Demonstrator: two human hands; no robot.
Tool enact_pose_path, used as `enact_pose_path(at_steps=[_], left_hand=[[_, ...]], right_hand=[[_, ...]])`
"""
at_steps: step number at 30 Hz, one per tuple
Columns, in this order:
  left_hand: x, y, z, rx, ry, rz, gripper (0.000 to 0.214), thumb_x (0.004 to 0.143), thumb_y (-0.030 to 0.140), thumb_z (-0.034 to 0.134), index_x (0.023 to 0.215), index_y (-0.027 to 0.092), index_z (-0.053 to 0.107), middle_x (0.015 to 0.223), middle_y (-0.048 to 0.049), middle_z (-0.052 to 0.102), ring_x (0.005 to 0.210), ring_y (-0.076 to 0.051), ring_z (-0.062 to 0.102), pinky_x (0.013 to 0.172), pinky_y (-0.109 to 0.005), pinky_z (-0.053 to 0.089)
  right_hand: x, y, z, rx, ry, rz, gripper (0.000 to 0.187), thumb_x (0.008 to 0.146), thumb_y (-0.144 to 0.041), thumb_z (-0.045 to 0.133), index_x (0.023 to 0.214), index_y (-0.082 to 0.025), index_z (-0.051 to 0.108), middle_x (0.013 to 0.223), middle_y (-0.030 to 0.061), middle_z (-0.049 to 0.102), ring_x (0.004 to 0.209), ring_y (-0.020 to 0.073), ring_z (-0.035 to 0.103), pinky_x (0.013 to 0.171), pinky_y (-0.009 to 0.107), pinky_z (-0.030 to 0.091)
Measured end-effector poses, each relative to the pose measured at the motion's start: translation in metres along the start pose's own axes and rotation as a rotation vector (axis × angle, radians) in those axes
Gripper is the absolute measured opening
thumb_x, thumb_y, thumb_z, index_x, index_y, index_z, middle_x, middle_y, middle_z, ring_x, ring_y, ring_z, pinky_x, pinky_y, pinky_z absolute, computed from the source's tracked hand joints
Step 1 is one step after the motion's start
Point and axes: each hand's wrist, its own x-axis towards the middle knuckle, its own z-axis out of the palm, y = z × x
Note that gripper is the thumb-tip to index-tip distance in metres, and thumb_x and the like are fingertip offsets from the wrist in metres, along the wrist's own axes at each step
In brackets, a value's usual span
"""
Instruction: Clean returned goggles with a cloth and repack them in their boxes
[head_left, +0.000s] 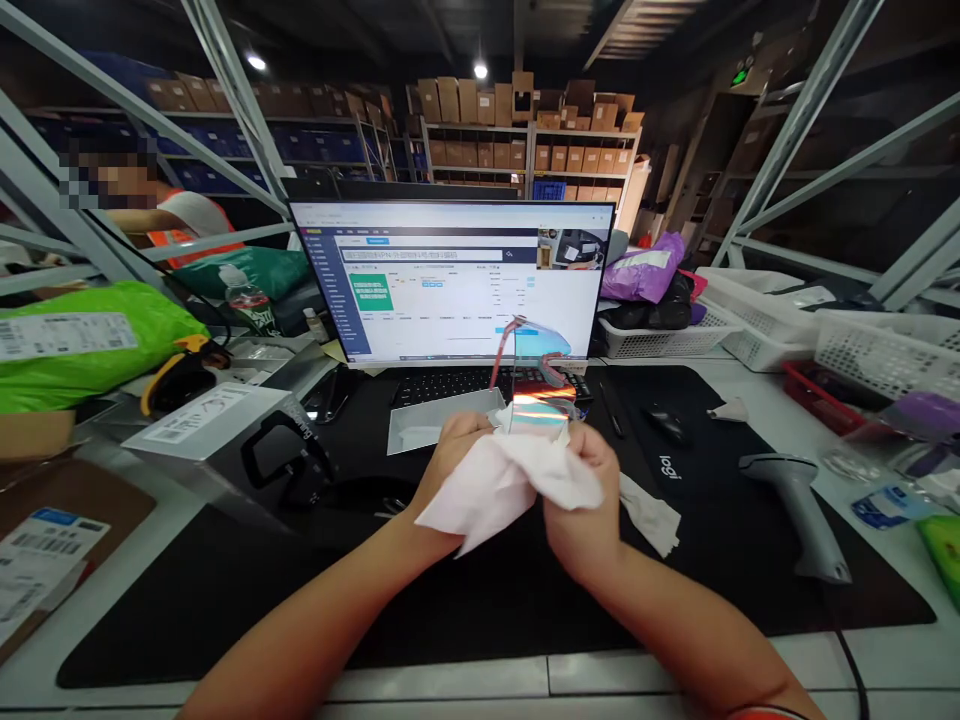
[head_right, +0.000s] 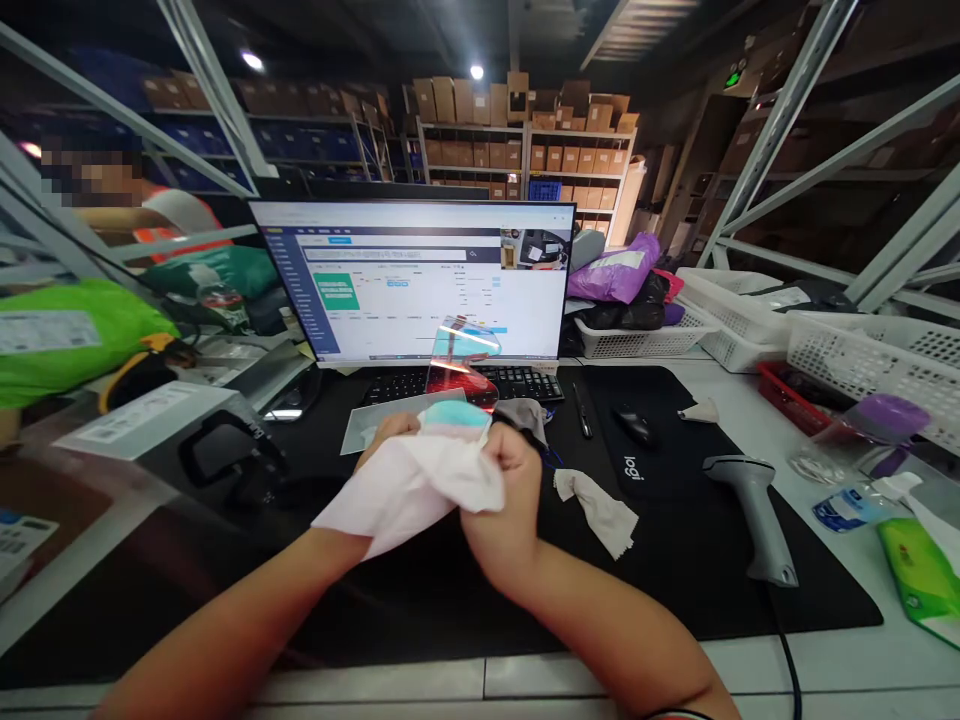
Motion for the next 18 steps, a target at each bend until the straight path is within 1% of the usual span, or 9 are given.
enact_pose_path(at_steps=[3, 6, 10, 11, 12, 13, 15, 17, 18], left_hand=[[0.000, -0.006, 0.011, -0.038, -0.002, -0.060, 0.029, 0.092, 0.036, 0.060, 0.068, 0.021, 0.064, 0.073, -0.0044, 0.062, 0.072, -0.022, 0.060, 0.062, -0.035, 0.052], [0.002, 0.001, 0.006, -0.140, -0.051, -0.059, 0.031, 0.097, 0.038, 0.054, 0.073, 0.021, 0.065, 0.073, -0.0052, 0.064, 0.072, -0.021, 0.061, 0.064, -0.036, 0.052], [0.006, 0.017, -0.018, -0.204, -0.094, 0.036, 0.045, 0.102, 0.046, 0.043, 0.071, 0.021, 0.062, 0.068, -0.0047, 0.062, 0.078, -0.021, 0.059, 0.075, -0.038, 0.051], [0.008, 0.019, -0.024, -0.217, -0.079, 0.062, 0.046, 0.103, 0.048, 0.041, 0.072, 0.021, 0.062, 0.067, -0.0046, 0.062, 0.080, -0.021, 0.058, 0.077, -0.037, 0.050], [0.009, 0.021, -0.028, -0.228, -0.055, 0.085, 0.046, 0.103, 0.048, 0.040, 0.073, 0.021, 0.062, 0.067, -0.0043, 0.062, 0.080, -0.021, 0.057, 0.078, -0.037, 0.049], [0.010, 0.022, -0.031, -0.238, -0.028, 0.106, 0.046, 0.103, 0.048, 0.040, 0.073, 0.021, 0.062, 0.066, -0.0040, 0.063, 0.079, -0.021, 0.057, 0.079, -0.037, 0.048], [0.011, 0.023, -0.034, -0.249, 0.007, 0.146, 0.044, 0.103, 0.047, 0.041, 0.074, 0.021, 0.061, 0.066, -0.0031, 0.063, 0.077, -0.020, 0.057, 0.082, -0.037, 0.047], [0.011, 0.023, -0.033, -0.248, 0.023, 0.177, 0.044, 0.103, 0.046, 0.042, 0.072, 0.021, 0.059, 0.067, -0.0027, 0.065, 0.075, -0.019, 0.057, 0.083, -0.037, 0.046], [0.010, 0.024, -0.032, -0.244, 0.025, 0.187, 0.044, 0.104, 0.046, 0.042, 0.071, 0.021, 0.059, 0.068, -0.0027, 0.065, 0.075, -0.019, 0.057, 0.081, -0.036, 0.046]], right_hand=[[-0.007, 0.002, 0.003, -0.097, -0.042, -0.072, 0.054, 0.061, -0.025, 0.083, 0.056, -0.022, 0.029, 0.057, -0.0062, 0.036, 0.057, 0.0102, 0.030, 0.054, 0.025, 0.031], [0.009, -0.015, -0.006, -0.158, -0.177, -0.030, 0.048, 0.063, -0.023, 0.076, 0.054, -0.022, 0.028, 0.054, -0.0066, 0.031, 0.055, 0.0089, 0.024, 0.050, 0.023, 0.024], [0.039, -0.052, -0.041, -0.419, -0.517, 0.069, 0.038, 0.067, -0.020, 0.063, 0.055, -0.022, 0.027, 0.054, -0.0056, 0.031, 0.054, 0.0086, 0.024, 0.049, 0.023, 0.021], [0.044, -0.060, -0.051, -0.536, -0.571, 0.064, 0.036, 0.067, -0.019, 0.062, 0.055, -0.022, 0.028, 0.054, -0.0054, 0.032, 0.053, 0.0089, 0.026, 0.049, 0.023, 0.021], [0.049, -0.066, -0.062, -0.674, -0.575, 0.047, 0.033, 0.066, -0.018, 0.062, 0.057, -0.022, 0.031, 0.054, -0.0052, 0.036, 0.053, 0.0095, 0.029, 0.049, 0.023, 0.022], [0.054, -0.071, -0.071, -0.815, -0.527, 0.025, 0.027, 0.067, -0.018, 0.063, 0.061, -0.022, 0.037, 0.055, -0.0050, 0.042, 0.053, 0.0105, 0.034, 0.050, 0.024, 0.024], [0.062, -0.074, -0.083, -1.045, -0.320, -0.039, 0.018, 0.070, -0.021, 0.066, 0.080, -0.023, 0.052, 0.064, -0.0034, 0.058, 0.056, 0.0144, 0.046, 0.053, 0.025, 0.030], [0.071, -0.070, -0.086, -1.171, -0.097, -0.110, 0.036, 0.073, -0.025, 0.067, 0.106, -0.025, 0.054, 0.076, 0.0002, 0.069, 0.063, 0.0198, 0.056, 0.058, 0.028, 0.036], [0.075, -0.066, -0.086, -1.199, -0.022, -0.137, 0.043, 0.074, -0.026, 0.068, 0.114, -0.025, 0.053, 0.080, 0.0019, 0.071, 0.065, 0.0219, 0.059, 0.061, 0.030, 0.037]])
